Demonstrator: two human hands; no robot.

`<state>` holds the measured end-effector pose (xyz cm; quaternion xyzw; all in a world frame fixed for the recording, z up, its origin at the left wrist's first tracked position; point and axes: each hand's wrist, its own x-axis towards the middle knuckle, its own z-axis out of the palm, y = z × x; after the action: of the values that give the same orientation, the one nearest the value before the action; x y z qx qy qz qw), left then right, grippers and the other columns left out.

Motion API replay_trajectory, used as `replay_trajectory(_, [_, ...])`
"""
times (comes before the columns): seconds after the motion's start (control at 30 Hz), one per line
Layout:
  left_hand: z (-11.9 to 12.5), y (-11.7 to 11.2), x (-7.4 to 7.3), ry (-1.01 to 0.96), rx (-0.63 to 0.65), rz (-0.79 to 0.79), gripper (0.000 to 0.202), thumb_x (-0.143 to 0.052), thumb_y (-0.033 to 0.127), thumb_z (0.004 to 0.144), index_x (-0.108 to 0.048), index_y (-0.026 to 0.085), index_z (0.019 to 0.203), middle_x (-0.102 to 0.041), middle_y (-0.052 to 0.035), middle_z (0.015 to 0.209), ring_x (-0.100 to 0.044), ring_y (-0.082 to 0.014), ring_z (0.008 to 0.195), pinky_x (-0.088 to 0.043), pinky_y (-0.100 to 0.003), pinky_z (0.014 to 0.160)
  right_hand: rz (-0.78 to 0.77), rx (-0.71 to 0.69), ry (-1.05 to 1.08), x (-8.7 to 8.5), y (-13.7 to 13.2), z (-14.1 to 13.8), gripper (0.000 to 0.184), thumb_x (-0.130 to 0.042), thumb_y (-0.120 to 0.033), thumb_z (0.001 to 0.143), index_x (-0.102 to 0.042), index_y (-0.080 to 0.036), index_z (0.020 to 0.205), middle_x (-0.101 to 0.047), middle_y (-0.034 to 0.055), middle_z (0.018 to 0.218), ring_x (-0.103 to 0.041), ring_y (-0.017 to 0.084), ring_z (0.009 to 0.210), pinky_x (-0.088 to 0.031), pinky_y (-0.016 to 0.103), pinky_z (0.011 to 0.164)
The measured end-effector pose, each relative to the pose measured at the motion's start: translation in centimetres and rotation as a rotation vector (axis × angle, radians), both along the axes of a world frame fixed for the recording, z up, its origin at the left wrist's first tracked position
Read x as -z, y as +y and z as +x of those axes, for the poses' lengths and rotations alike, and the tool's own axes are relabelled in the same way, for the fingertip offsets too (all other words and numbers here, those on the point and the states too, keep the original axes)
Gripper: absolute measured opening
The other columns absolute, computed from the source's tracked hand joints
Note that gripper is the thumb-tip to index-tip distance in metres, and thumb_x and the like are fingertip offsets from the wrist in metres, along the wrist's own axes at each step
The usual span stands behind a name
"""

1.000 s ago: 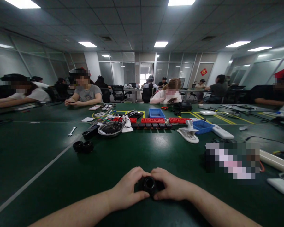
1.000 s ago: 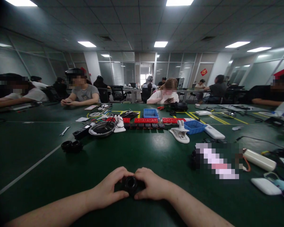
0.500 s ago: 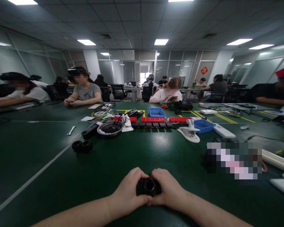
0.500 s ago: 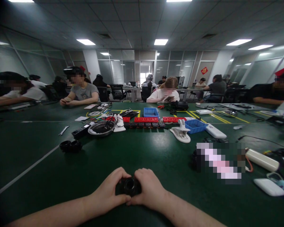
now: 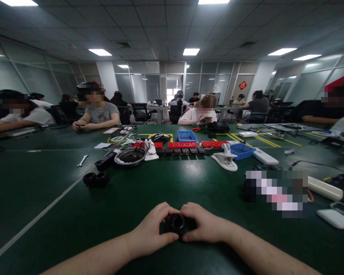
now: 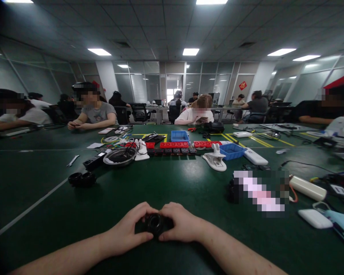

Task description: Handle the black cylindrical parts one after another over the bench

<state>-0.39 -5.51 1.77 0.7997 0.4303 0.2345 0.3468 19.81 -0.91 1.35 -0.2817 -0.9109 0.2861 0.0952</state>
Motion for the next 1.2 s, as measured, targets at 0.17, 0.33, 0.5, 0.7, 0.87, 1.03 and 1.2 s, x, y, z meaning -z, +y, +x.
replay_trajectory(0.17, [-0.2,0.1,0.8,-0.012,0.075,0.024,0.043,-0.065,0.017,0.07,-0.051,0.026,0.11,-0.05,-0.0003,0.095,-0.05,-0.0181,0.085,-0.041,-0.027,0.073,-0.04,-0.014,-0.009,-0.2,0.2,0.2,0.032,-0.076,-0.022,0.059,-0.061,-0.014,0.086,-0.053,-0.0012,0.079,-0.05,0.016,0.077,-0.039,0.024,0.067])
replay_trajectory(0.33, [-0.3,0.1,1.0,-0.022,0.077,-0.008,0.042,-0.067,0.014,0.068,-0.052,0.026,0.106,-0.05,0.0007,0.095,-0.05,-0.0179,0.086,-0.04,-0.026,0.073,-0.053,0.027,-0.019,-0.1,0.1,0.1,0.037,-0.078,-0.027,0.056,-0.061,-0.016,0.087,-0.053,-0.0016,0.079,-0.05,0.016,0.076,-0.037,0.024,0.066])
replay_trajectory(0.5, [0.0,0.0,0.3,0.006,0.034,-0.055,0.037,-0.072,0.018,0.064,-0.055,0.022,0.097,-0.052,0.0004,0.093,-0.05,-0.0187,0.084,-0.041,-0.027,0.072,0.008,0.072,-0.026,0.2,-0.4,-0.2,0.042,-0.078,-0.038,0.052,-0.058,-0.018,0.083,-0.053,-0.0029,0.075,-0.05,0.015,0.072,-0.036,0.025,0.065])
replay_trajectory(0.7, [0.5,-0.2,0.0,0.022,-0.02,-0.065,0.033,-0.073,0.025,0.063,-0.054,0.02,0.089,-0.052,0.0003,0.09,-0.05,-0.0187,0.083,-0.041,-0.027,0.071,0.186,0.131,-0.047,0.8,-1.2,-1.0,0.047,-0.073,-0.053,0.051,-0.052,-0.018,0.075,-0.055,-0.001,0.074,-0.05,0.016,0.068,-0.035,0.026,0.062])
replay_trajectory(0.87, [0.9,-0.1,0.3,0.027,-0.075,-0.028,0.03,-0.07,0.017,0.064,-0.053,0.019,0.089,-0.052,-0.0001,0.089,-0.05,-0.0191,0.082,-0.042,-0.028,0.072,0.297,0.217,-0.112,1.5,-1.5,-1.8,0.053,-0.069,-0.061,0.051,-0.054,-0.017,0.075,-0.057,0.0033,0.077,-0.051,0.02,0.07,-0.037,0.03,0.063])
replay_trajectory(1.03, [0.6,-0.1,0.9,0.008,-0.044,0.047,0.032,-0.066,0.019,0.07,-0.053,0.021,0.099,-0.052,-0.0018,0.092,-0.05,-0.0201,0.085,-0.042,-0.03,0.075,0.227,0.181,-0.058,1.2,-1.3,-1.4,0.061,-0.067,-0.065,0.052,-0.056,-0.015,0.087,-0.057,0.0053,0.086,-0.051,0.022,0.077,-0.039,0.033,0.068])
replay_trajectory(1.2, [0.1,-0.2,1.2,-0.018,0.02,0.089,0.042,-0.062,0.02,0.074,-0.048,0.025,0.113,-0.051,-0.0028,0.098,-0.05,-0.0206,0.089,-0.042,-0.032,0.079,0.072,0.027,0.012,0.4,-0.5,-0.2,0.05,-0.073,-0.044,0.061,-0.057,-0.017,0.1,-0.058,0.0032,0.09,-0.052,0.02,0.084,-0.039,0.032,0.076])
